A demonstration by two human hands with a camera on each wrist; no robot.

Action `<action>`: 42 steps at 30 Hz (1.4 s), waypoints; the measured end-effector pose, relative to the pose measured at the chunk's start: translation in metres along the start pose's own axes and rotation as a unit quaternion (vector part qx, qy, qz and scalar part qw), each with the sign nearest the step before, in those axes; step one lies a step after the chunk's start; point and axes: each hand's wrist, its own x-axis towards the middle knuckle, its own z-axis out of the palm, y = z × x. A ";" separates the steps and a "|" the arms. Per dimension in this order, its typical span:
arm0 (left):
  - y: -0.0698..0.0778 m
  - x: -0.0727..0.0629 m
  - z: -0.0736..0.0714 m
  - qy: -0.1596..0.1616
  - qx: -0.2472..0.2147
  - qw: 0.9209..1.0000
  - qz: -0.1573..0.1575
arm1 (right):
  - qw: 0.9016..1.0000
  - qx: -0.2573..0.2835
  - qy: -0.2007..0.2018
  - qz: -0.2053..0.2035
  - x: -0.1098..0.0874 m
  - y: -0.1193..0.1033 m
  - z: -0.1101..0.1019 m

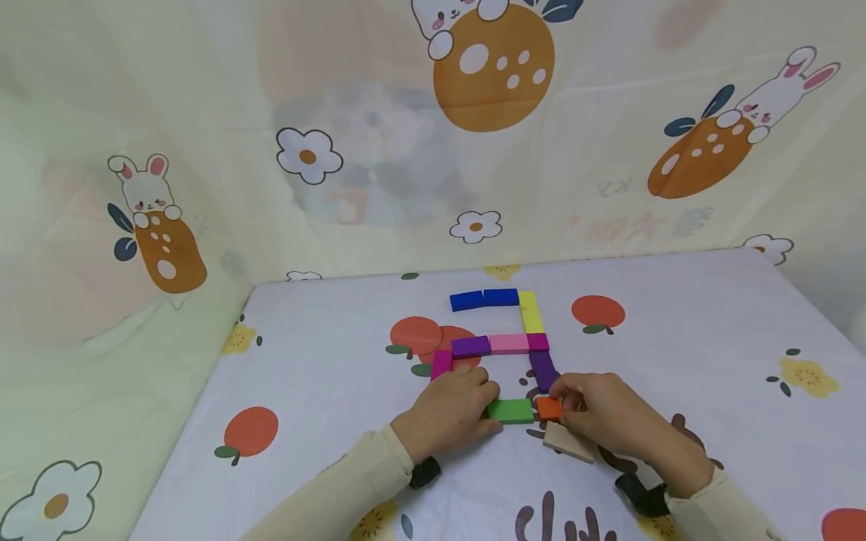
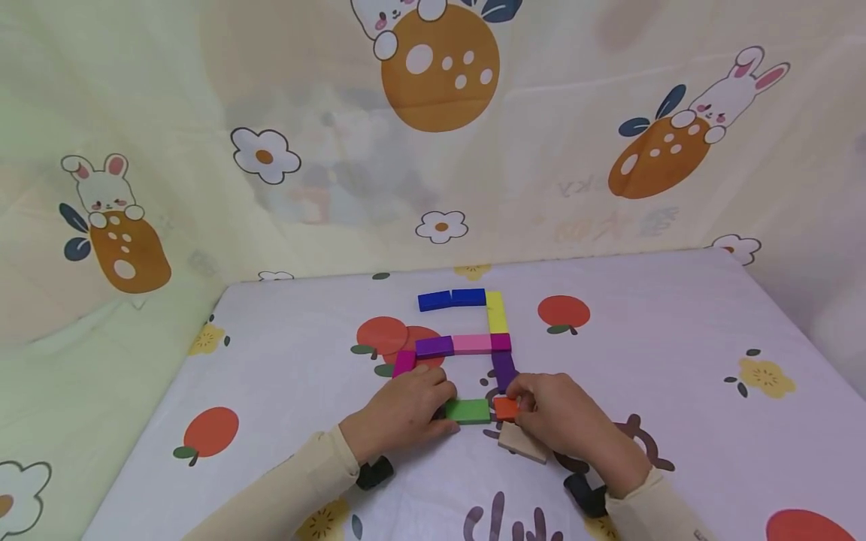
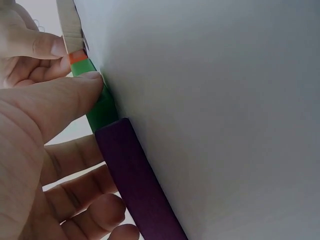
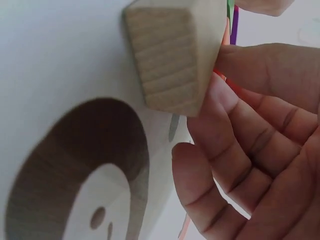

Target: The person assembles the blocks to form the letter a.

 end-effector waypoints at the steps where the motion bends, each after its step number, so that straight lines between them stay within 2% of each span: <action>1: 0.000 0.000 0.000 0.001 0.001 1.000 0.001 | 1.000 -0.002 0.003 -0.002 0.000 0.000 0.000; 10: 0.000 0.000 0.000 0.002 0.008 1.000 0.003 | 0.999 -0.007 0.024 -0.024 -0.001 -0.002 0.004; 18: 0.001 0.001 -0.001 0.000 0.008 1.000 0.002 | 0.998 -0.035 0.029 -0.053 0.001 -0.002 0.008; 33: 0.000 0.001 -0.001 0.001 0.003 1.000 0.001 | 0.996 -0.066 0.050 -0.012 -0.008 -0.003 0.004; 37: 0.000 0.001 -0.001 -0.001 0.002 1.000 -0.001 | 0.997 -0.069 0.036 0.000 -0.016 -0.003 0.002; 42: 0.000 0.001 -0.001 -0.004 0.009 1.000 0.000 | 0.996 -0.089 0.006 -0.006 -0.024 0.000 0.003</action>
